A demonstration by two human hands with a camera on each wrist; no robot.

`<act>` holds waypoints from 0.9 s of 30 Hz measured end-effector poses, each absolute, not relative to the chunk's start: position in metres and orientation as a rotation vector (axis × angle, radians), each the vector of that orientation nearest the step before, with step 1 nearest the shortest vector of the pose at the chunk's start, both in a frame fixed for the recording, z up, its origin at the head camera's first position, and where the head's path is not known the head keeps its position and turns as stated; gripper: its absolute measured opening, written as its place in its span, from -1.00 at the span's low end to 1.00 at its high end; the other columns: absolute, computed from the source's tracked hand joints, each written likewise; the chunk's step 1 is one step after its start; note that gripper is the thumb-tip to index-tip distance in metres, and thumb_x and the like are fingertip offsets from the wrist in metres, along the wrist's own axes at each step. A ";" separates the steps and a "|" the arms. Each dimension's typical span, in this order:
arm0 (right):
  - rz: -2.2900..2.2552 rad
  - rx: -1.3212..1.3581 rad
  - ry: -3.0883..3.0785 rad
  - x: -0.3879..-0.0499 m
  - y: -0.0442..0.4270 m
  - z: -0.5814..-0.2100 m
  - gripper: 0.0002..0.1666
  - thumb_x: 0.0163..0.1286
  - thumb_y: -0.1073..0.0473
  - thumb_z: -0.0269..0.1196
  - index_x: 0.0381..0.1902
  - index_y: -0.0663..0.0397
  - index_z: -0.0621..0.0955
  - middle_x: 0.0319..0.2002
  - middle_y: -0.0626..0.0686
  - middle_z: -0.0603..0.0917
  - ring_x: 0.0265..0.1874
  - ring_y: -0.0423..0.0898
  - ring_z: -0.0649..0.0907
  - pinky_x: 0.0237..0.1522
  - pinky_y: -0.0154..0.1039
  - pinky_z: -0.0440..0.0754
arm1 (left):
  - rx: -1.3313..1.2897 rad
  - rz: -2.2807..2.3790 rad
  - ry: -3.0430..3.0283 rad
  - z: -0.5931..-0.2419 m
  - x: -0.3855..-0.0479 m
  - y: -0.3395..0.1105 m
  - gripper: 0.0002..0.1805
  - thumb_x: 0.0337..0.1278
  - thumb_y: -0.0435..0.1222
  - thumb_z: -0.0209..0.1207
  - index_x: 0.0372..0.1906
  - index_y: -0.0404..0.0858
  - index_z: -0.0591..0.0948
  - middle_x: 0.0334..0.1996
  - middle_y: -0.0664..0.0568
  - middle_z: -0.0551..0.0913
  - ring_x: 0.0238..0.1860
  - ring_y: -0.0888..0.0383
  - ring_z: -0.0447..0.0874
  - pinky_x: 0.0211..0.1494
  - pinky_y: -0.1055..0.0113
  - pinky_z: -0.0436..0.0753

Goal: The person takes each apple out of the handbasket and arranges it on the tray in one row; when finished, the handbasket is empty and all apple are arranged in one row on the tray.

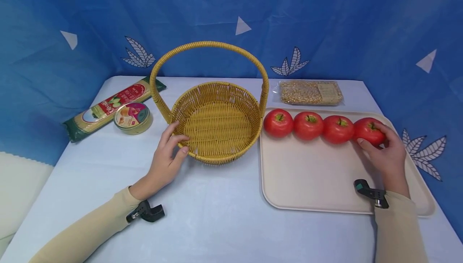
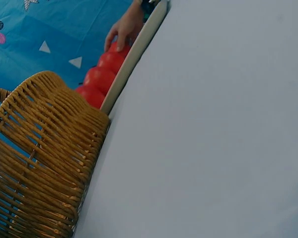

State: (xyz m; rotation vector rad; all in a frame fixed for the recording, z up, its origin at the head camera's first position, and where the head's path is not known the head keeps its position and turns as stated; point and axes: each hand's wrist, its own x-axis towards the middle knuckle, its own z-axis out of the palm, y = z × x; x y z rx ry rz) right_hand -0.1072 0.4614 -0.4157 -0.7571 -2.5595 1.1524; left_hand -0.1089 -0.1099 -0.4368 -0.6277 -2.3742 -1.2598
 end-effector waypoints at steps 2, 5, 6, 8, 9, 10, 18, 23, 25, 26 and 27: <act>1.165 -0.753 -2.557 -0.107 0.462 -0.416 -0.21 0.49 0.09 0.23 0.57 -0.50 0.22 0.64 -0.17 0.12 0.64 -0.01 0.11 0.50 -0.10 0.30 | -0.627 -1.263 -2.376 -0.437 -0.109 -0.110 -0.33 0.51 0.25 -0.15 0.00 -0.29 0.59 0.52 -0.31 0.26 0.57 -0.25 0.18 0.52 -0.30 0.21; 1.191 -0.760 -2.551 -0.107 0.462 -0.416 -0.21 0.49 0.07 0.24 0.57 -0.50 0.22 0.64 -0.19 0.11 0.64 -0.03 0.10 0.50 -0.12 0.31 | -0.628 -1.266 -2.377 -0.437 -0.109 -0.110 -0.33 0.51 0.24 -0.14 0.00 -0.29 0.59 0.52 -0.29 0.26 0.57 -0.25 0.17 0.53 -0.30 0.20; 1.201 -0.765 -2.547 -0.106 0.463 -0.417 -0.21 0.49 0.06 0.24 0.57 -0.51 0.22 0.64 -0.20 0.10 0.63 -0.04 0.10 0.50 -0.13 0.31 | -0.629 -1.266 -2.376 -0.438 -0.109 -0.110 -0.33 0.51 0.24 -0.14 0.00 -0.29 0.59 0.53 -0.28 0.26 0.57 -0.25 0.17 0.53 -0.29 0.20; 1.214 -0.770 -2.538 -0.106 0.463 -0.417 -0.21 0.49 0.05 0.24 0.56 -0.50 0.23 0.64 -0.20 0.10 0.63 -0.06 0.10 0.50 -0.16 0.32 | -0.632 -1.265 -2.375 -0.438 -0.108 -0.110 -0.34 0.52 0.24 -0.14 0.01 -0.29 0.59 0.53 -0.26 0.25 0.57 -0.25 0.17 0.53 -0.29 0.20; 1.215 -0.772 -2.535 -0.106 0.462 -0.417 -0.21 0.49 0.05 0.24 0.56 -0.50 0.23 0.64 -0.21 0.11 0.62 -0.07 0.11 0.50 -0.17 0.33 | -0.633 -1.264 -2.373 -0.438 -0.108 -0.110 -0.34 0.52 0.24 -0.14 0.00 -0.29 0.59 0.54 -0.25 0.25 0.57 -0.25 0.18 0.53 -0.29 0.21; 1.221 -0.768 -2.529 -0.106 0.463 -0.418 -0.22 0.49 0.06 0.25 0.56 -0.49 0.24 0.64 -0.21 0.12 0.61 -0.10 0.13 0.49 -0.19 0.33 | -0.632 -1.263 -2.373 -0.438 -0.108 -0.110 -0.33 0.51 0.24 -0.15 0.00 -0.29 0.59 0.54 -0.24 0.25 0.57 -0.25 0.18 0.53 -0.29 0.21; 1.232 -0.779 -2.515 -0.105 0.462 -0.418 -0.21 0.48 0.09 0.25 0.55 -0.50 0.25 0.63 -0.22 0.13 0.56 -0.16 0.16 0.50 -0.20 0.33 | -0.632 -1.257 -2.368 -0.439 -0.109 -0.110 -0.36 0.52 0.22 -0.13 0.00 -0.28 0.59 0.54 -0.23 0.25 0.56 -0.25 0.19 0.52 -0.30 0.22; 1.236 -0.815 -2.521 -0.105 0.462 -0.417 -0.21 0.49 0.07 0.24 0.56 -0.53 0.23 0.64 -0.22 0.10 0.59 -0.13 0.12 0.51 -0.15 0.33 | -0.636 -1.256 -2.366 -0.438 -0.109 -0.110 -0.37 0.53 0.21 -0.13 0.00 -0.28 0.58 0.54 -0.22 0.25 0.56 -0.25 0.19 0.51 -0.29 0.23; 1.241 -0.825 -2.520 -0.106 0.462 -0.416 -0.21 0.50 0.07 0.23 0.56 -0.54 0.22 0.65 -0.22 0.08 0.62 -0.10 0.09 0.52 -0.12 0.31 | -0.636 -1.258 -2.370 -0.438 -0.109 -0.110 -0.38 0.53 0.20 -0.12 0.01 -0.28 0.58 0.55 -0.21 0.25 0.56 -0.25 0.19 0.52 -0.29 0.23; 1.241 -0.829 -2.521 -0.106 0.461 -0.416 -0.21 0.50 0.07 0.23 0.56 -0.54 0.21 0.65 -0.22 0.08 0.63 -0.09 0.07 0.52 -0.09 0.31 | -0.635 -1.259 -2.372 -0.438 -0.109 -0.110 -0.39 0.53 0.20 -0.12 0.01 -0.28 0.58 0.55 -0.22 0.24 0.57 -0.25 0.18 0.52 -0.29 0.22; 1.242 -0.831 -2.521 -0.106 0.461 -0.416 -0.21 0.50 0.07 0.23 0.56 -0.54 0.21 0.65 -0.22 0.07 0.64 -0.07 0.06 0.53 -0.07 0.30 | -0.635 -1.261 -2.375 -0.437 -0.109 -0.111 -0.39 0.53 0.19 -0.11 0.01 -0.28 0.58 0.55 -0.22 0.24 0.57 -0.25 0.18 0.52 -0.30 0.22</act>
